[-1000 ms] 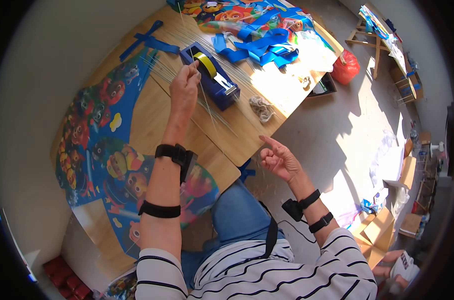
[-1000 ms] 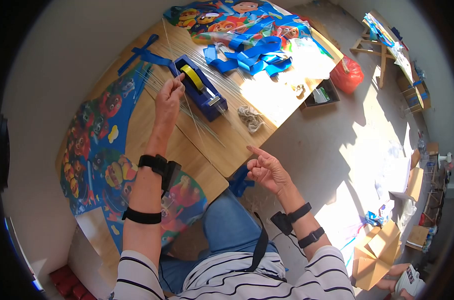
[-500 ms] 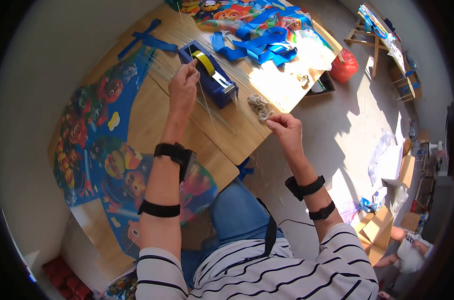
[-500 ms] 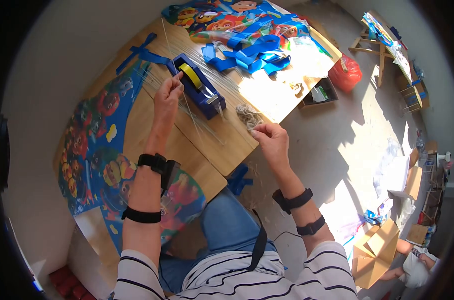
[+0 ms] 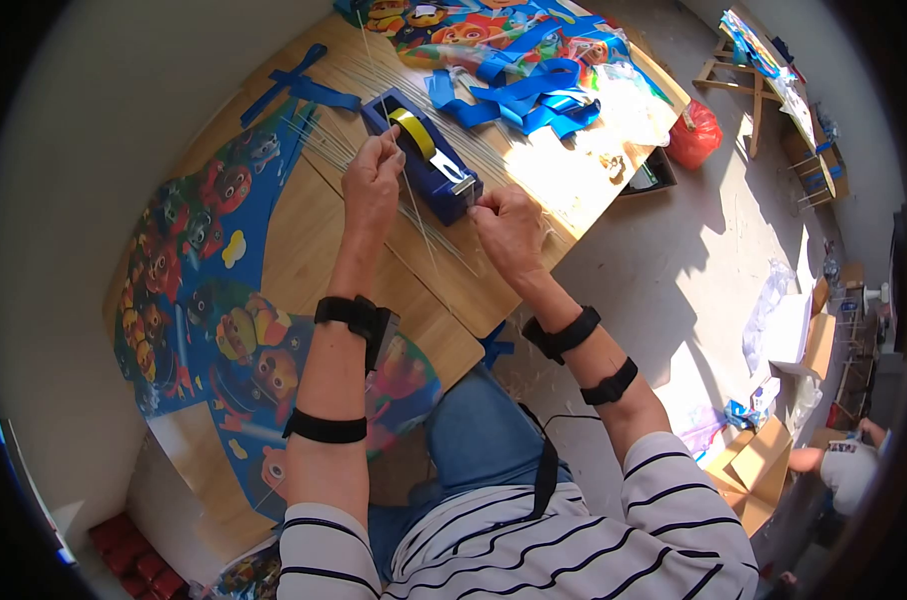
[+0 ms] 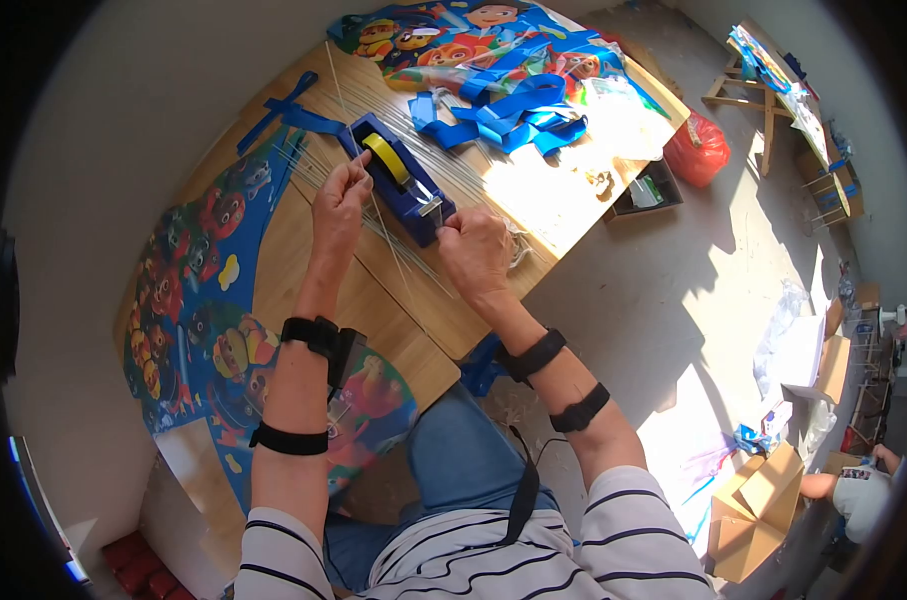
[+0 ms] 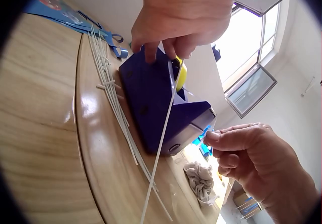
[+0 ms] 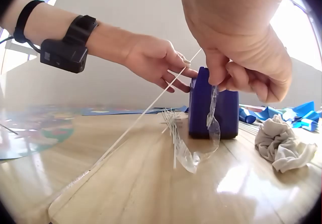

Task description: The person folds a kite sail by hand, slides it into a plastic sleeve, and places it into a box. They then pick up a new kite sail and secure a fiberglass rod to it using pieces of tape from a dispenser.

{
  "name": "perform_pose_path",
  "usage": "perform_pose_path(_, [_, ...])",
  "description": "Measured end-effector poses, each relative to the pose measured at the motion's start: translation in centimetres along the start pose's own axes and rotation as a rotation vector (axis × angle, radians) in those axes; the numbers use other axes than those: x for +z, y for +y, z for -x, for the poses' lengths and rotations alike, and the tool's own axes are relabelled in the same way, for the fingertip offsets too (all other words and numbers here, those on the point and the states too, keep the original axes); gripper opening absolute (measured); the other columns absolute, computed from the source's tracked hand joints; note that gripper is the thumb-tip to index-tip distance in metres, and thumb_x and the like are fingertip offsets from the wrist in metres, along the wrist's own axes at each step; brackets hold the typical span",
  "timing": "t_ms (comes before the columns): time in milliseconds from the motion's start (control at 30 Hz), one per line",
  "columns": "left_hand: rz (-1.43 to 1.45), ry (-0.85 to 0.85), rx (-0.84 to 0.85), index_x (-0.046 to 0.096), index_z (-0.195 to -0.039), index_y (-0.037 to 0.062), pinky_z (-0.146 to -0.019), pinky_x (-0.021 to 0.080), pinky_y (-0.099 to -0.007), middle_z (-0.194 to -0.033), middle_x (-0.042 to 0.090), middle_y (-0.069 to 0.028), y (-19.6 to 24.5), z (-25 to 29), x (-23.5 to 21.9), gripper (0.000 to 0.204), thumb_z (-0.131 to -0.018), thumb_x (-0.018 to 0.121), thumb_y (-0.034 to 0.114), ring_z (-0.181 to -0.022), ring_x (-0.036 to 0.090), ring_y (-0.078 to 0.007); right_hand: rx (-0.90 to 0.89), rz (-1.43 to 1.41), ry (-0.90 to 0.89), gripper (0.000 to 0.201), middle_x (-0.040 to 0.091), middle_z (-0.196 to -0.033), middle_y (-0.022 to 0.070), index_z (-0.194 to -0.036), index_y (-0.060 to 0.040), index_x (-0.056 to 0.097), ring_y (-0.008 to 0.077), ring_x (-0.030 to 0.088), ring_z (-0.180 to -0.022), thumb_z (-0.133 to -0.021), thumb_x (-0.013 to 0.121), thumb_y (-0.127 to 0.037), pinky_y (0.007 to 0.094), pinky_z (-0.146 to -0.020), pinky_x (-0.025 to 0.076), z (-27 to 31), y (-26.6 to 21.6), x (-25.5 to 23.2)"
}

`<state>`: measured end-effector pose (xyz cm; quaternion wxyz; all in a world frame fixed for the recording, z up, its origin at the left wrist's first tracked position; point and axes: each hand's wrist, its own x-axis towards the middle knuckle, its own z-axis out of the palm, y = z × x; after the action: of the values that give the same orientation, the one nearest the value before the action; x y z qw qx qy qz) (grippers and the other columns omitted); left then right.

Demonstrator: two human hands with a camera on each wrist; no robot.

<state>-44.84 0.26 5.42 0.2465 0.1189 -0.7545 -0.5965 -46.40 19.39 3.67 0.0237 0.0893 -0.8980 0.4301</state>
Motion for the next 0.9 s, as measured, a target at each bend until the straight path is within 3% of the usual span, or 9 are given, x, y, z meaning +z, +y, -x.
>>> perform_pose_path(100, [0.016,-0.001,-0.004,0.053,-0.084,0.0009,-0.086,0.048,-0.0271,-0.128,0.07,-0.0195,0.0,0.0,0.1,0.012,-0.094,0.06,0.002,-0.126,0.062,-0.0202,-0.069,0.029,0.041,0.012,0.068,-0.091,0.0159,-0.075,-0.0041,0.072,0.0368,0.067,-0.087,-0.079,0.07,-0.015,0.048,-0.08,0.051,-0.1,-0.1,0.2])
perform_pose_path(233, [-0.025,0.003,-0.03,0.053,-0.085,0.0004,-0.088,0.048,-0.0284,-0.123,0.071,-0.02,-0.1,0.1,0.1,0.011,-0.094,0.06,0.001,-0.128,0.062,-0.0222,-0.24,0.147,0.116,0.01,0.065,-0.087,0.0163,-0.074,-0.0021,0.068,0.0385,0.065,-0.079,-0.077,0.065,-0.011,0.0494,-0.076,0.049,-0.1,0.3,0.7])
perform_pose_path(433, [-0.048,0.002,-0.002,0.054,-0.086,-0.0004,-0.09,0.049,-0.0308,-0.12,0.071,-0.0222,-0.2,-0.1,0.1,0.01,-0.093,0.06,0.002,-0.129,0.062,-0.0256,-0.314,0.292,0.121,0.009,0.064,-0.085,0.0164,-0.069,0.0,0.064,0.0394,0.064,-0.076,-0.072,0.062,-0.008,0.0498,-0.073,0.048,-0.6,-0.2,1.2])
perform_pose_path(533, [-0.058,-0.006,-0.029,0.055,-0.087,-0.001,-0.092,0.049,-0.0315,-0.125,0.07,-0.0233,0.0,0.0,0.2,0.009,-0.093,0.061,0.003,-0.129,0.062,-0.0265,-0.21,0.451,0.036,0.009,0.064,-0.084,0.0162,-0.068,0.0001,0.062,0.0387,0.064,-0.075,-0.072,0.061,-0.008,0.0495,-0.071,0.048,0.0,2.0,1.0])
perform_pose_path(633, [-0.067,0.018,-0.037,0.056,-0.088,-0.0012,-0.093,0.049,-0.0318,-0.131,0.067,-0.0241,-0.3,0.6,0.1,0.009,-0.094,0.061,0.003,-0.128,0.062,-0.0268,-0.264,0.216,0.074,0.009,0.064,-0.083,0.0164,-0.068,0.0,0.062,0.038,0.064,-0.076,-0.073,0.06,-0.008,0.0485,-0.07,0.049,2.3,1.7,-1.3])
perform_pose_path(700, [-0.038,0.007,-0.034,0.057,-0.089,-0.0011,-0.094,0.048,-0.032,-0.135,0.065,-0.0241,0.2,0.2,0.2,0.008,-0.094,0.061,0.004,-0.126,0.063,-0.0265,-0.167,0.111,0.079,0.014,0.065,-0.083,0.0171,-0.071,-0.0003,0.063,0.0378,0.064,-0.076,-0.079,0.062,-0.012,0.0475,-0.072,0.05,2.5,1.0,-3.0])
perform_pose_path(733, [-0.074,-0.005,-0.013,0.057,-0.09,-0.0004,-0.093,0.048,-0.0309,-0.136,0.065,-0.0236,-0.1,0.0,0.1,0.007,-0.094,0.061,0.003,-0.122,0.065,-0.0249,-0.123,0.069,0.071,0.016,0.065,-0.083,0.0173,-0.071,-0.0004,0.063,0.038,0.064,-0.076,-0.08,0.063,-0.014,0.0473,-0.073,0.05,2.3,1.4,-4.0])
perform_pose_path(833, [0.018,-0.058,-0.044,0.056,-0.087,0.0035,-0.079,0.042,-0.0223,-0.13,0.067,-0.0163,-0.1,-0.5,-0.4,0.011,-0.097,0.058,0.001,-0.13,0.055,-0.0135,-0.009,0.038,0.061,0.022,0.068,-0.086,0.0184,-0.073,0.0,0.064,0.033,0.066,-0.076,-0.085,0.064,-0.018,0.045,-0.075,0.051,0.9,5.1,-7.2])
perform_pose_path(900, [0.017,-0.046,-0.093,0.058,-0.09,0.0018,-0.089,0.046,-0.0277,-0.134,0.066,-0.0205,0.2,-0.4,-0.5,0.006,-0.096,0.06,0.003,-0.127,0.061,-0.0227,0.16,0.015,0.007,0.021,0.072,-0.085,0.0169,-0.076,-0.0007,0.066,0.0271,0.067,-0.077,-0.087,0.065,-0.019,0.0409,-0.074,0.051,0.0,9.1,-11.0])
